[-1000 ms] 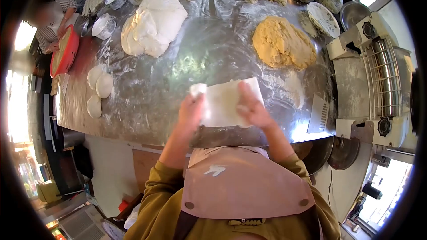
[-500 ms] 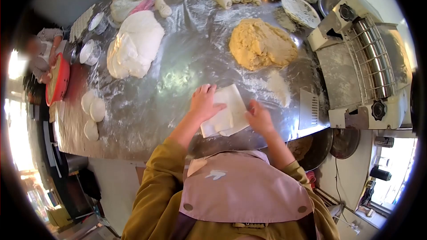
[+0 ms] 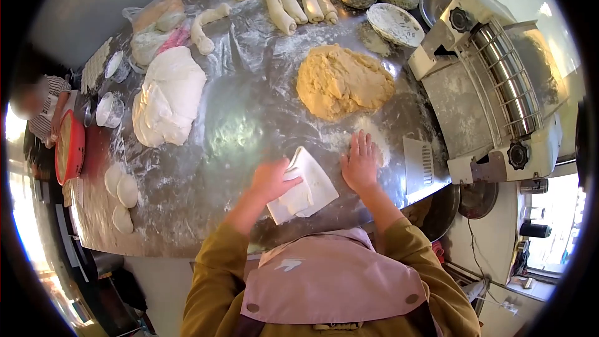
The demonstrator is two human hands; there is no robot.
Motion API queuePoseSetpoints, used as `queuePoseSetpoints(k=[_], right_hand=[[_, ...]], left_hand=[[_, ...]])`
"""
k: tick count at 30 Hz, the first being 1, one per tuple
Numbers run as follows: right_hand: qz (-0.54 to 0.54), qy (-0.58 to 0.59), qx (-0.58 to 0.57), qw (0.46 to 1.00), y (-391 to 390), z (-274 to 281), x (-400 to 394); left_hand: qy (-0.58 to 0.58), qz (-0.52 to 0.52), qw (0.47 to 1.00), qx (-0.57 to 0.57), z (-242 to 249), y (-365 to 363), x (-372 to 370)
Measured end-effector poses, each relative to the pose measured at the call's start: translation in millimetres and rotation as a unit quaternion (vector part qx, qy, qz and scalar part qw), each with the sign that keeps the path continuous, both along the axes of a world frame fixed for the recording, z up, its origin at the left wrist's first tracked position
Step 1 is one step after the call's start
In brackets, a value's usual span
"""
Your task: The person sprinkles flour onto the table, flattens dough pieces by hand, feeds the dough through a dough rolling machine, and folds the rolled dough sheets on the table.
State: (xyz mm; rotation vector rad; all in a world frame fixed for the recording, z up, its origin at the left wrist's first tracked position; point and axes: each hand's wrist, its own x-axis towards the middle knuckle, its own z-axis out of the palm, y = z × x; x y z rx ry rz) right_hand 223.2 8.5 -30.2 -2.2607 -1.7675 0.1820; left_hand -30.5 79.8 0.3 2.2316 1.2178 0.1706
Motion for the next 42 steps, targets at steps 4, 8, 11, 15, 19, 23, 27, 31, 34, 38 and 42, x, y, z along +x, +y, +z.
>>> queuePoseSetpoints(k=[4,8,11,15,19,23,27,31,34,38,42], right_hand=[[-0.005,0.003,-0.066,0.998,26,-5,-30],[0.059,0.032,-0.07,0.995,46,-1,-85],[0.298,-0.002,-0.074,0.952,38,3,-133],[0.546,0.024,-0.06,0.836,-6,0,-165],[0.502,0.018,-0.077,0.861,-11,12,-130],[0.262,-0.007,-0.051,0.964,-2,15,-75],[0.145,0.069,-0.025,0.987,3,10,-47],[0.053,0.234,0.083,0.967,11,3,-49],[-0.108,0.357,-0.007,0.928,18,-10,-50],[-0.126,0.448,-0.033,0.885,26,-75,-43],[-0.169,0.389,-0.182,0.887,39,14,-68]], left_hand=[[-0.017,0.239,0.969,-0.066,-9,-22,-54],[-0.055,0.5,0.864,0.012,-26,-51,-148],[-0.113,0.642,0.759,-0.007,-42,-64,-224],[-0.343,0.678,0.645,-0.084,-39,-68,-261],[-0.339,0.622,0.703,-0.055,-63,-55,-270],[-0.222,0.562,0.796,-0.034,-40,-27,-219],[-0.227,0.467,0.851,-0.073,-43,-1,-148],[-0.258,0.38,0.866,-0.195,-28,-8,-60],[-0.201,0.34,0.895,-0.208,-13,-33,-20],[-0.305,0.38,0.858,-0.162,-57,-58,-19],[-0.213,0.375,0.901,-0.048,-3,-67,-28]])
